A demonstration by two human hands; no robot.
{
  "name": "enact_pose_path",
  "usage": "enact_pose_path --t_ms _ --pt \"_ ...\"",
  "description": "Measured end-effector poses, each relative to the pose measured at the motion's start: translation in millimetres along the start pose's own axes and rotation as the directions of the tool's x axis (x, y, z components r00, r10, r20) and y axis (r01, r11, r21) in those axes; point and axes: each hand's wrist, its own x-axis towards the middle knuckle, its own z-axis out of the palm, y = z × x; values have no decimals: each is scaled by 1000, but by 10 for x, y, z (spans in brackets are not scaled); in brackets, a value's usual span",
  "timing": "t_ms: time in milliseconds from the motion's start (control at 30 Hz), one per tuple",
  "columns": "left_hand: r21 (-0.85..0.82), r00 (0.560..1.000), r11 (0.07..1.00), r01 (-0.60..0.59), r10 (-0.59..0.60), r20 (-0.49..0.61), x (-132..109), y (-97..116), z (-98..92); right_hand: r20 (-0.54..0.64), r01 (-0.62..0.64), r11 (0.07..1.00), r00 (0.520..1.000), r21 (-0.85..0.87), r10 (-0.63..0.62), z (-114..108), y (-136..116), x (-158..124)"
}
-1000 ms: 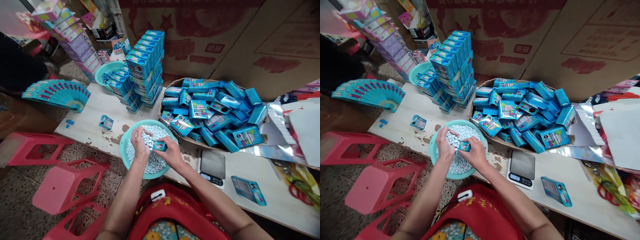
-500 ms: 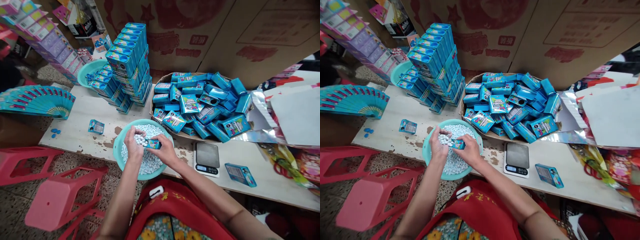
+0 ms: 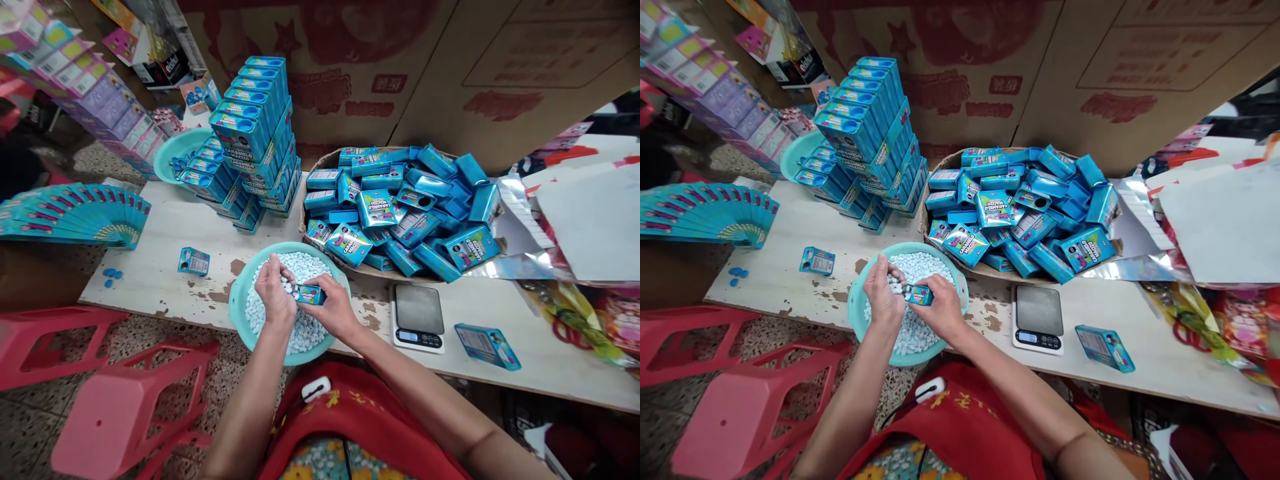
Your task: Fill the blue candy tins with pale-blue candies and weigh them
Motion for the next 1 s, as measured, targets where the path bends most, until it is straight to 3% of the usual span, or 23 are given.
enact_pose_path --t_ms 200,433,700,900,1000 --pt "37 999 999 -20 18 49 4 -23 33 -26 -25 1000 999 -13 25 5 22 23" --pt "25 997 999 -34 33 64 -59 -64 62 -10 -36 993 999 113 37 -14 106 -5" --pt "-12 996 999 51 -50 75 -90 -36 61 42 -66 968 997 244 57 -43 246 -48" --pt "-3 993 994 -113 113 11 -85 -86 99 9 -23 970 1000 244 21 -16 278 0" --pt "19 991 992 -128 128 -25 -131 -111 119 11 -6 978 1000 206 4 -75 234 -13"
